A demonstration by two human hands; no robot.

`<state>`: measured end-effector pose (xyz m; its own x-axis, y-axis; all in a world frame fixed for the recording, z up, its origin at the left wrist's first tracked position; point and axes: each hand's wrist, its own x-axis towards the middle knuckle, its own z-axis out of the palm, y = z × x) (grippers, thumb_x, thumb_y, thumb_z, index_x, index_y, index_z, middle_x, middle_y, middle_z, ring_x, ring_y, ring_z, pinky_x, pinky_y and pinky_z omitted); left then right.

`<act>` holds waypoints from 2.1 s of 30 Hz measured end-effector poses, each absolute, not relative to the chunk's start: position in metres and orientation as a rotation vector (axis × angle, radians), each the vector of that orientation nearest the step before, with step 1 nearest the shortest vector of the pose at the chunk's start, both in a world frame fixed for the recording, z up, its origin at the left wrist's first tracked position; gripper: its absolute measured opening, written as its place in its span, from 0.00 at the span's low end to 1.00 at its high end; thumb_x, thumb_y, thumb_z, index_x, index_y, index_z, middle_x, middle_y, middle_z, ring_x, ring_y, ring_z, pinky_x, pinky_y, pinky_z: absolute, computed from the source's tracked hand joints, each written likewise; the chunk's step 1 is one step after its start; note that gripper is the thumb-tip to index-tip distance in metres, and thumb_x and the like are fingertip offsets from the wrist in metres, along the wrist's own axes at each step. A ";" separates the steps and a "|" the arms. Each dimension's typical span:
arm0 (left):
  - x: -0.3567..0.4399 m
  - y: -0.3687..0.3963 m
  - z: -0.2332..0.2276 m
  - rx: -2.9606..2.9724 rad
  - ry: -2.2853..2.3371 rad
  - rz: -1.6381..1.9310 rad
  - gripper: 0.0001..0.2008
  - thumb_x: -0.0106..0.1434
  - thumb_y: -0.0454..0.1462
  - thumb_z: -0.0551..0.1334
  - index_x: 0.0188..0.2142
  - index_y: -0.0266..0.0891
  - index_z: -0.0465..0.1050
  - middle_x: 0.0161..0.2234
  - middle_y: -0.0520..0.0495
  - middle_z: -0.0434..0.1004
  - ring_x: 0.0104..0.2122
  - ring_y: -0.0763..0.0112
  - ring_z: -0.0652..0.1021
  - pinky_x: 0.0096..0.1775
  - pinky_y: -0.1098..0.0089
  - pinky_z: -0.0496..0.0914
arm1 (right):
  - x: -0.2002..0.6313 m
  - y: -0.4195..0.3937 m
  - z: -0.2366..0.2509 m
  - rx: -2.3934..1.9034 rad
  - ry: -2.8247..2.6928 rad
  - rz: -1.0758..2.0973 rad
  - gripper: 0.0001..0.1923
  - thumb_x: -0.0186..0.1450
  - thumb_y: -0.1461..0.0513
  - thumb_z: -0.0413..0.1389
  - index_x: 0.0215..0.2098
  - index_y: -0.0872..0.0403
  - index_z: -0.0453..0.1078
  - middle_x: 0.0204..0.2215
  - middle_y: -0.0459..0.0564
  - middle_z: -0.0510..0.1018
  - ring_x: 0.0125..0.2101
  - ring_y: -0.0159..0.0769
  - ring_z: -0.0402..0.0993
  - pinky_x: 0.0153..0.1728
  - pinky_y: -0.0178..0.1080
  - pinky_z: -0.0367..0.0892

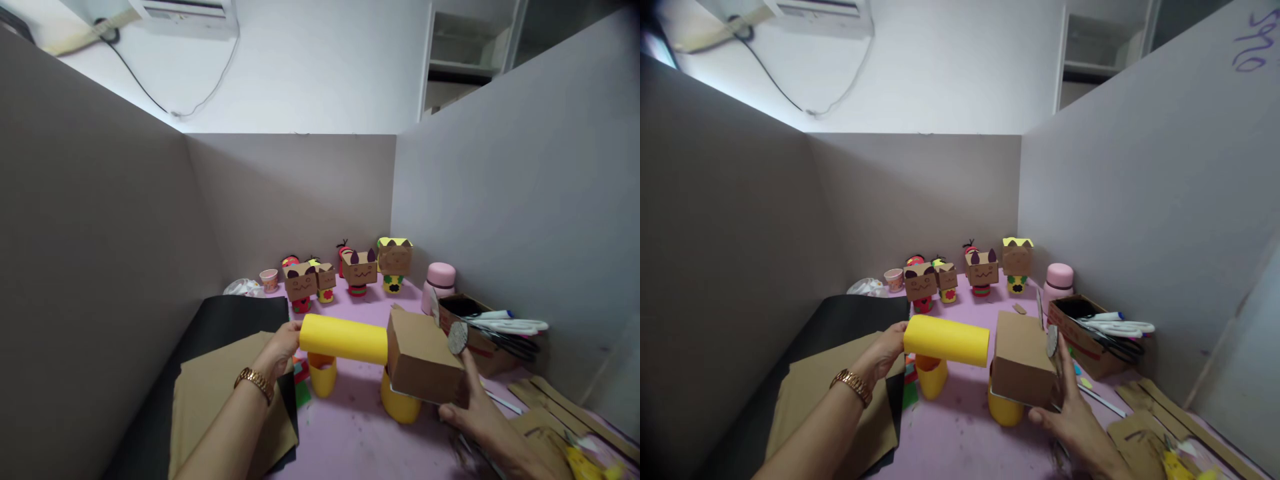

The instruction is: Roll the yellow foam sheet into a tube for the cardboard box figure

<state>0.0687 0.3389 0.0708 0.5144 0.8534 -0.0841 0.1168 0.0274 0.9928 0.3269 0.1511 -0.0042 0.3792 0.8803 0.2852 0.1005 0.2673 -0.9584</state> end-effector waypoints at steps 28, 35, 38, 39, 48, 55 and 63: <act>0.083 0.327 0.053 1.414 0.830 0.720 0.13 0.63 0.42 0.59 0.43 0.35 0.70 0.40 0.47 0.75 0.35 0.68 0.77 0.35 0.64 0.73 | 0.323 0.160 0.006 -1.178 -1.057 0.806 0.39 0.46 0.49 0.66 0.53 0.53 0.65 0.45 0.59 0.77 0.50 0.53 0.69 0.49 0.50 0.64; 0.083 0.319 0.057 1.415 0.835 0.733 0.14 0.63 0.42 0.58 0.44 0.36 0.69 0.41 0.47 0.74 0.35 0.68 0.77 0.36 0.63 0.73 | 0.315 0.160 0.008 -1.156 -0.989 0.743 0.37 0.48 0.53 0.66 0.54 0.52 0.64 0.42 0.56 0.79 0.45 0.51 0.73 0.45 0.49 0.67; 0.084 0.319 0.056 1.417 0.845 0.735 0.13 0.63 0.42 0.58 0.43 0.35 0.70 0.40 0.47 0.75 0.34 0.69 0.77 0.35 0.64 0.73 | 0.314 0.160 0.010 -1.175 -1.009 0.740 0.37 0.47 0.54 0.67 0.53 0.52 0.65 0.42 0.56 0.79 0.46 0.52 0.72 0.46 0.49 0.67; 0.084 0.319 0.055 1.417 0.847 0.736 0.13 0.63 0.42 0.58 0.42 0.35 0.70 0.39 0.48 0.75 0.34 0.69 0.77 0.35 0.64 0.73 | 0.313 0.160 0.010 -1.177 -1.018 0.733 0.36 0.47 0.54 0.66 0.53 0.52 0.65 0.42 0.56 0.79 0.47 0.52 0.71 0.47 0.50 0.66; 0.079 0.324 0.056 1.439 0.844 0.712 0.12 0.63 0.41 0.59 0.43 0.35 0.70 0.39 0.47 0.75 0.34 0.70 0.77 0.34 0.64 0.73 | 0.315 0.159 0.010 -1.175 -1.006 0.750 0.45 0.46 0.53 0.67 0.58 0.54 0.58 0.48 0.61 0.75 0.48 0.53 0.71 0.48 0.51 0.65; 0.084 0.318 0.061 1.441 0.854 0.758 0.13 0.63 0.42 0.58 0.42 0.35 0.70 0.38 0.48 0.75 0.33 0.70 0.77 0.34 0.65 0.73 | 0.310 0.159 0.011 -1.159 -0.942 0.724 0.46 0.45 0.52 0.68 0.58 0.54 0.58 0.47 0.60 0.76 0.48 0.54 0.70 0.48 0.51 0.66; 0.084 0.317 0.058 1.411 0.849 0.767 0.13 0.63 0.43 0.58 0.42 0.35 0.70 0.38 0.48 0.75 0.33 0.70 0.77 0.34 0.65 0.73 | 0.310 0.158 0.010 -1.207 -0.956 0.711 0.41 0.46 0.52 0.67 0.55 0.53 0.62 0.47 0.58 0.76 0.47 0.53 0.71 0.47 0.49 0.67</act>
<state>0.0845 0.3172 0.0579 0.5069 0.8608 -0.0456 0.0416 0.0284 0.9987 0.3100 0.1580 0.0100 0.4448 0.8673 0.2235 0.0353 0.2324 -0.9720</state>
